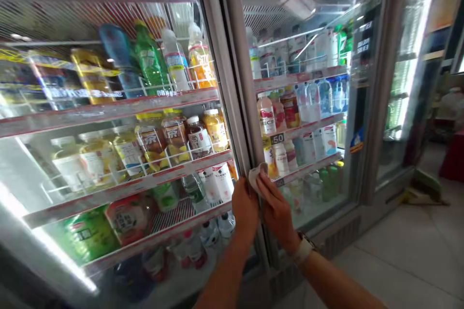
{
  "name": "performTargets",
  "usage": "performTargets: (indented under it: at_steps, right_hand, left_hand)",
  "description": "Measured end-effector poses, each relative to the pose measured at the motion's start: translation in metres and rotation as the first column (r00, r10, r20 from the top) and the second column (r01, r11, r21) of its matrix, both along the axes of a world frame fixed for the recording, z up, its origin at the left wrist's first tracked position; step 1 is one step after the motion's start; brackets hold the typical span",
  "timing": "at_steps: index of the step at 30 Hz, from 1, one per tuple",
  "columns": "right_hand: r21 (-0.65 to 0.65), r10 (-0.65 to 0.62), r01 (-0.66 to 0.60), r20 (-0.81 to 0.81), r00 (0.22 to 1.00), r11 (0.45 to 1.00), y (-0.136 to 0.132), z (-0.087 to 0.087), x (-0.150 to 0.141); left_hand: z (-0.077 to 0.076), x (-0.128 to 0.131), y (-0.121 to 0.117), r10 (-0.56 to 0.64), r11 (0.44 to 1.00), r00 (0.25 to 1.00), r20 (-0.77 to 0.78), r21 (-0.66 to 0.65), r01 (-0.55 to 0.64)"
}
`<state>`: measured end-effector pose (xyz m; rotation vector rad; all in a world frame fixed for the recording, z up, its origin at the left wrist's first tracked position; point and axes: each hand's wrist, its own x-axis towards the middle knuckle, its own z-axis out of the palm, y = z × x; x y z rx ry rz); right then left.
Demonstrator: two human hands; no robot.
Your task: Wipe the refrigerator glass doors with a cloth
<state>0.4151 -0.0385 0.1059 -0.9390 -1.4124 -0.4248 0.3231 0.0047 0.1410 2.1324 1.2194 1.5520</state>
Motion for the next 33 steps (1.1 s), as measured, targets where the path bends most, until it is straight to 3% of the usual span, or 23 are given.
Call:
performTargets:
  at_steps: [6,11,15,17,21,25,29,31,33]
  right_hand:
    - [-0.010,0.036,-0.037,-0.064,0.997,0.999,0.017,0.017,-0.006]
    - [0.024,0.028,-0.026,-0.067,0.997,0.999,0.019,0.016,0.001]
    - [0.025,0.065,-0.061,-0.192,0.979,0.998,0.011,0.014,0.009]
    - [-0.039,0.150,-0.171,-0.319,0.936,0.984,0.002,0.014,0.011]
    - [-0.137,0.349,-0.489,-0.541,0.765,0.861,-0.035,0.014,0.009]
    - [-0.128,0.435,-0.659,-0.655,0.617,0.741,-0.090,0.017,0.003]
    - [-0.115,0.405,-0.666,-0.714,0.571,0.737,-0.155,0.019,-0.016]
    - [-0.104,0.378,-0.651,-0.741,0.555,0.752,-0.187,0.016,-0.029]
    - [-0.092,0.377,-0.656,-0.755,0.537,0.749,-0.217,0.010,-0.043]
  left_hand:
    - [0.009,0.002,-0.008,-0.059,0.991,0.990,0.128,-0.112,0.074]
    - [-0.003,0.005,-0.017,0.002,0.996,0.993,0.116,-0.085,0.008]
    - [-0.017,0.007,-0.049,0.071,0.997,0.996,0.062,-0.012,-0.070]
    - [-0.021,0.005,-0.073,0.097,0.995,0.995,0.022,0.004,-0.097]
    - [-0.018,-0.007,-0.132,0.150,0.988,0.989,0.009,0.020,-0.151]
    - [-0.006,-0.028,-0.196,0.179,0.984,0.984,0.021,0.015,-0.179]
    - [-0.004,-0.047,-0.258,0.241,0.970,0.966,0.088,-0.019,-0.241]
    - [-0.013,-0.055,-0.286,0.311,0.950,0.936,0.165,-0.042,-0.309]
    - [-0.024,-0.063,-0.312,0.434,0.899,0.859,0.274,-0.068,-0.432]
